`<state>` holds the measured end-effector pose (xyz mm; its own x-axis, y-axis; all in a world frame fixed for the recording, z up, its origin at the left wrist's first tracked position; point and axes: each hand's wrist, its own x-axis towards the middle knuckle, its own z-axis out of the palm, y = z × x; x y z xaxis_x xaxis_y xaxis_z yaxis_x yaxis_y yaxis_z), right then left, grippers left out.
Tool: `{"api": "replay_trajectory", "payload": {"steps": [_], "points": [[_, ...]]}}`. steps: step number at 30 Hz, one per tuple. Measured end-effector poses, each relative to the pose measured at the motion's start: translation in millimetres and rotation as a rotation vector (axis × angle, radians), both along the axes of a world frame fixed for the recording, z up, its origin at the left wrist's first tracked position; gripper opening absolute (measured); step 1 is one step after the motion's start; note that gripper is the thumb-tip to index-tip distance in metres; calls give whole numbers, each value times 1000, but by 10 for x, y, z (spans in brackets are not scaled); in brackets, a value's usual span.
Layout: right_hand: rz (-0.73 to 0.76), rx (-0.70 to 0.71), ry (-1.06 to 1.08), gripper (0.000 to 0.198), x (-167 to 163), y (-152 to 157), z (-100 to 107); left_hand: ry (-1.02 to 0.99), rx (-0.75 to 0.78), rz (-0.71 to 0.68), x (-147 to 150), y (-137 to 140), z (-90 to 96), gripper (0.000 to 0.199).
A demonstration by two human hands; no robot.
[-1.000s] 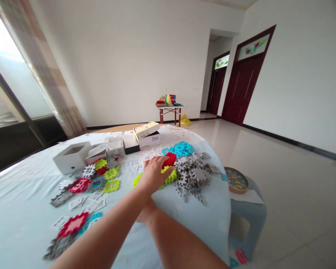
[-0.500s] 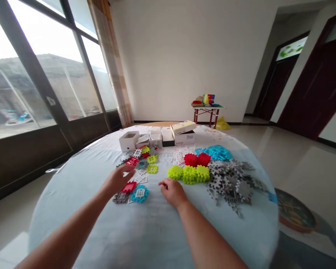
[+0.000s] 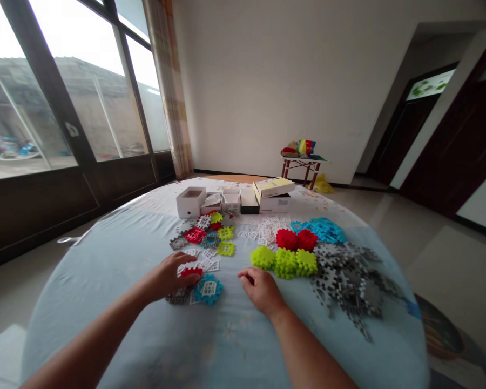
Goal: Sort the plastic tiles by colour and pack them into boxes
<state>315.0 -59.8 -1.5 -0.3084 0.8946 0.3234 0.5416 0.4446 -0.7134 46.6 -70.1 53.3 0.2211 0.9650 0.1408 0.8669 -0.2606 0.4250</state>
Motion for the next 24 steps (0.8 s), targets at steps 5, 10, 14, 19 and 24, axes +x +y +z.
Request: {"api": "replay_trajectory", "payload": {"steps": [5, 10, 14, 19, 24], "points": [[-17, -22, 15, 22, -22, 4, 8, 33, -92, -51, -96, 60, -82, 62], [-35, -44, 19, 21, -39, -18, 27, 20, -79, -94, -188, 84, -170, 60], [-32, -59, 17, 21, -38, -25, 33, -2, -77, -124, -242, 61, -198, 55], [-35, -76, 12, 21, -39, -15, 21, -48, -58, -105, -275, 37, -227, 57], [-41, -83, 18, 21, -43, 1, 16, -138, 27, -34, -170, 6, -178, 61]]}}
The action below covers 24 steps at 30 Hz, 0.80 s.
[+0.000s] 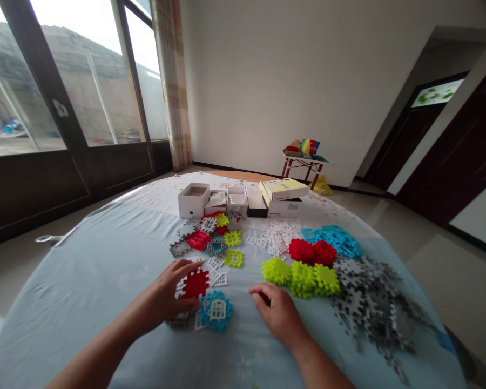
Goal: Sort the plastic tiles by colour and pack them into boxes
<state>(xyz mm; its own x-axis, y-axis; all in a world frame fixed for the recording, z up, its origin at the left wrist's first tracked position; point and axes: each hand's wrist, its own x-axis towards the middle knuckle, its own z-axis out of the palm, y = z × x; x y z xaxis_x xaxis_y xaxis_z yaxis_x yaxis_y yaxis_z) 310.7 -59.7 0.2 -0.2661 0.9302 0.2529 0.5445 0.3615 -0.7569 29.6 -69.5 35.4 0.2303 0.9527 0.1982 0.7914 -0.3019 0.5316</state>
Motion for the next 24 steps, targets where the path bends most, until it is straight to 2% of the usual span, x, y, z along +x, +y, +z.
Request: {"api": "replay_trajectory", "payload": {"steps": [4, 7, 14, 18, 24], "points": [[-8, 5, -15, 21, 0, 12, 3, -54, 92, -17, 229, -13, 88, 56], [-16, 30, -44, 22, -5, 13, 11, -31, 97, -107, 478, 29, 190, 55], [-73, 116, -296, 17, -26, 75, -37, -5, 66, -360, 1376, 285, 515, 55], [-106, 116, -316, 19, -34, 83, -32, 61, 118, -439, 1880, 534, 594, 56], [-75, 141, -198, 21, -38, 83, 4, 120, 236, -400, 2373, 1076, 608, 55]]}}
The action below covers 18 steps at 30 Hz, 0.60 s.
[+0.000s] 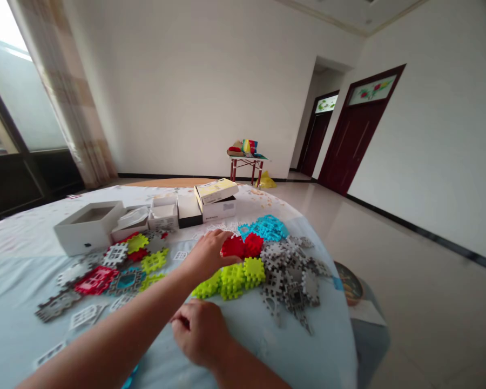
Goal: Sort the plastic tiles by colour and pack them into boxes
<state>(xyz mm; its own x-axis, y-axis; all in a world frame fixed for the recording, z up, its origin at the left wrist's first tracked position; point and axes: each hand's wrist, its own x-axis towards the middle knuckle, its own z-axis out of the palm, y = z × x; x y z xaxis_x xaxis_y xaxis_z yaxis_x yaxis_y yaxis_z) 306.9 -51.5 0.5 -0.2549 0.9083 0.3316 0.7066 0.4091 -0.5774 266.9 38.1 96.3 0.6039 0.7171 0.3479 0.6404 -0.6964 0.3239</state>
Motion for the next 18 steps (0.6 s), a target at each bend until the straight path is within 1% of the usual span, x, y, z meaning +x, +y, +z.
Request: {"api": "replay_trajectory", "payload": {"steps": [3, 5, 8, 12, 15, 16, 18], "points": [[-20, -20, -23, 20, -11, 7, -12, 22, 21, 23, 213, 220, -23, 57], [-48, -50, -80, 19, -21, 18, -34, 47, 16, 40, 359, 319, -63, 59], [-61, -113, -192, 21, -41, 56, -96, 63, 5, 55, 574, 412, -153, 60], [0, -113, -282, 22, -65, 113, -176, 57, -9, 57, 748, 470, -233, 63], [-15, -128, -254, 19, -55, 93, -150, 37, -11, 71, 666, 446, -196, 67], [-29, -129, -217, 19, -47, 72, -125, 15, -2, 74, 580, 421, -169, 66], [-30, -101, -112, 21, -25, 22, -69, -63, 32, 72, 319, 344, -110, 59]]}}
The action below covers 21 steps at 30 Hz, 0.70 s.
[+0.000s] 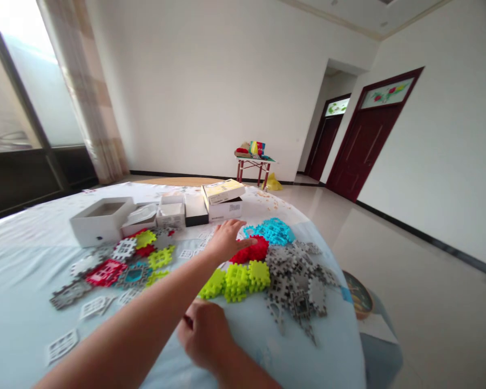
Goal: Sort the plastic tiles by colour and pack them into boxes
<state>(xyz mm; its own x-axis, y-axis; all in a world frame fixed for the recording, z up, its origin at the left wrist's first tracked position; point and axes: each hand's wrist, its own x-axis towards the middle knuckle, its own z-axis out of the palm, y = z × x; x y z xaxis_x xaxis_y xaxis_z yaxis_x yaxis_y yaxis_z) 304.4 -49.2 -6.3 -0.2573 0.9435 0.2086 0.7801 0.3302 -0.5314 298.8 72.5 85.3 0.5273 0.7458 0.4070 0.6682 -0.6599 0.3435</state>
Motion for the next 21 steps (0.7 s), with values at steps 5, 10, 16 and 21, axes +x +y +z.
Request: {"api": "replay_trajectory", "payload": {"steps": [5, 10, 16, 21], "points": [[56, 31, 197, 23, 41, -53, 43, -163, 55, 94, -1054, -285, 12, 45], [102, -6, 291, 22, 59, -61, 41, -157, -54, 403, -2212, -547, -234, 41], [107, 6, 322, 21, 64, -90, 63, -16, -122, 748, -3020, -653, -595, 49], [96, 12, 329, 22, 54, -112, 41, 44, -188, 883, -3154, -620, -776, 57]]}}
